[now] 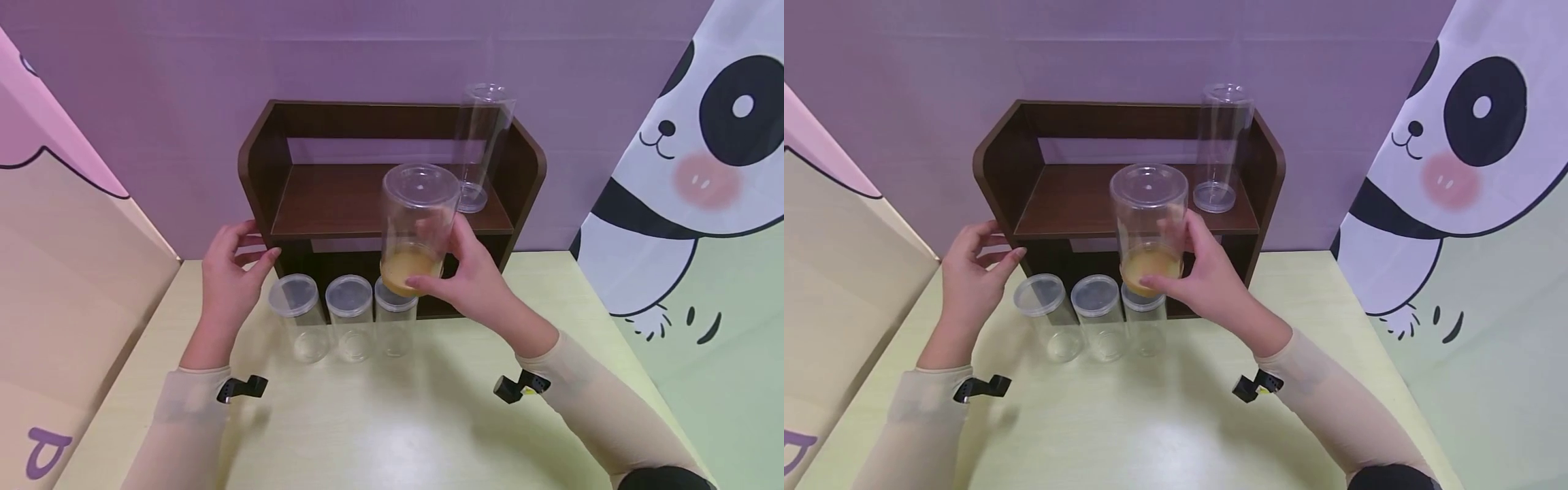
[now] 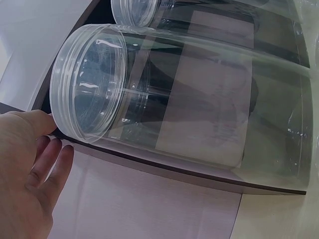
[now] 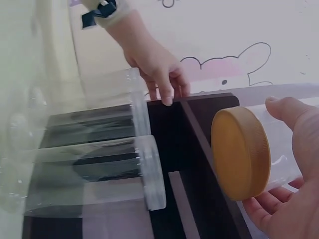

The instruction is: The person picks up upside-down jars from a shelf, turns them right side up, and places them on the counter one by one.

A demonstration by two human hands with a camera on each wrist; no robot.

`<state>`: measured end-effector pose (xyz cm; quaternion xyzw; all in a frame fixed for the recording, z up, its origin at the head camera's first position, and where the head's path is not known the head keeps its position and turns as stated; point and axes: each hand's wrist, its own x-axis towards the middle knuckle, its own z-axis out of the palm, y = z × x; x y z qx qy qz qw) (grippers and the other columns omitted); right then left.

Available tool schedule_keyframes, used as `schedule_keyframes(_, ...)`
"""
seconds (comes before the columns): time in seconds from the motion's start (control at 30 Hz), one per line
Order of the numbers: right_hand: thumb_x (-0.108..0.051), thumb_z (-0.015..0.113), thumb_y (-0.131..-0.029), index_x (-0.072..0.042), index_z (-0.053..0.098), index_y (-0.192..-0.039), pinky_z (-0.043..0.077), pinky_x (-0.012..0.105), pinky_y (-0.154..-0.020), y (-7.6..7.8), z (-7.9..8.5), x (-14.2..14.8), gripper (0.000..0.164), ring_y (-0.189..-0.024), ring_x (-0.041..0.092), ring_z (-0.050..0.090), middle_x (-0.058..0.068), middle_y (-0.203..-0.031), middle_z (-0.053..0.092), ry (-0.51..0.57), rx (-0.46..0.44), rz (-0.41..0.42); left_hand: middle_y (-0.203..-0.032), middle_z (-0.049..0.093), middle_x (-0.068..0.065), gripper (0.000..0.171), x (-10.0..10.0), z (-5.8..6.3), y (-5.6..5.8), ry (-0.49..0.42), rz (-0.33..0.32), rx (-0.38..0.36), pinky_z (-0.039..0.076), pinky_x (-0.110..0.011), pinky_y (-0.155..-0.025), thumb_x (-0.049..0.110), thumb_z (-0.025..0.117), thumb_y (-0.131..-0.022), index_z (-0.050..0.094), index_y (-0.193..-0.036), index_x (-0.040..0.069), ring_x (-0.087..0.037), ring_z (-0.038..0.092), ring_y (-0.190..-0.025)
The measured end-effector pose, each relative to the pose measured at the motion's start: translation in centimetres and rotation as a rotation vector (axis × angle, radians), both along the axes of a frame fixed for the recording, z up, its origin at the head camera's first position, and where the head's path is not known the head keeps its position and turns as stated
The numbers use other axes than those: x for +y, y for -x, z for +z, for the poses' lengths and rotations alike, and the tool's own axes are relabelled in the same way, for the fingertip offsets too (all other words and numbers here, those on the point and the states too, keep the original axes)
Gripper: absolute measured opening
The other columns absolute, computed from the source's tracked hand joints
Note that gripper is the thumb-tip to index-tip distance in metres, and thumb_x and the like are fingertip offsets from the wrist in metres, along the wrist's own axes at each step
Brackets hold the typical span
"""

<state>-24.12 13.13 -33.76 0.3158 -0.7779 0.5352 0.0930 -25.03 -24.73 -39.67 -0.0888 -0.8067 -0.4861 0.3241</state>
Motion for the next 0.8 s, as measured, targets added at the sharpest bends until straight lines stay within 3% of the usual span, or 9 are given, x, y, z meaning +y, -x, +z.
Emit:
schedule_keyframes(0.2,-0.007,0.098,-0.083,-0.014,0.048,-0.154,0.051,0.043,-0.115,-1.7,-1.5,1.2,0.087,-0.125,0.022,0.064,0.002,-0.144,0.066,-0.031,-0.004,0.038,-0.127,0.066,-0.008,0.049,0.0,0.0,0.0,0.0,0.003,-0.002,0.057,-0.012,-0.094,-0.001,0.083,-0.097,0.068,-0.144,0.005,-0.001,0.068,-0.11)
schedule_keyframes(0.37,-0.004,0.099,-0.081,-0.014,0.046,-0.158,0.048,0.038,-0.12,-2.8,-3.1,1.9,0.094,-0.137,0.023,0.06,0.003,-0.145,0.065,-0.042,-0.012,0.085,-0.127,0.066,-0.008,0.049,0.1,0.0,0.1,0.007,0.015,-0.006,0.058,-0.013,-0.094,0.0,0.083,-0.097,0.069,-0.144,0.005,-0.003,0.069,-0.11)
schedule_keyframes(0.5,-0.004,0.099,-0.08,-0.017,0.045,-0.16,0.051,0.038,-0.118,-3.7,-4.4,2.4,0.098,-0.136,0.022,0.061,-0.001,-0.148,0.064,-0.053,-0.032,0.096,-0.127,0.066,-0.009,0.048,0.0,-0.1,0.2,0.008,0.015,-0.001,0.059,-0.016,-0.094,-0.001,0.083,-0.097,0.069,-0.142,0.004,-0.003,0.069,-0.11)
schedule_keyframes(0.6,-0.003,0.099,-0.079,-0.017,0.045,-0.162,0.053,0.037,-0.114,-4.3,-5.3,2.5,0.1,-0.133,0.024,0.063,0.0,-0.148,0.064,-0.048,-0.033,0.109,-0.126,0.066,-0.009,0.048,0.0,-0.2,0.2,0.01,0.016,-0.001,0.06,-0.018,-0.095,0.0,0.083,-0.097,0.068,-0.143,0.004,-0.003,0.069,-0.11)
schedule_keyframes(0.8,-0.001,0.099,-0.078,-0.015,0.042,-0.165,0.048,0.037,-0.12,-4.7,-6.5,2.4,0.105,-0.136,0.026,0.062,0.006,-0.148,0.065,-0.02,-0.047,0.141,-0.127,0.067,-0.009,0.048,-0.1,-0.3,0.1,0.018,0.021,0.005,0.06,-0.019,-0.095,0.0,0.083,-0.097,0.068,-0.142,0.004,-0.003,0.069,-0.109)
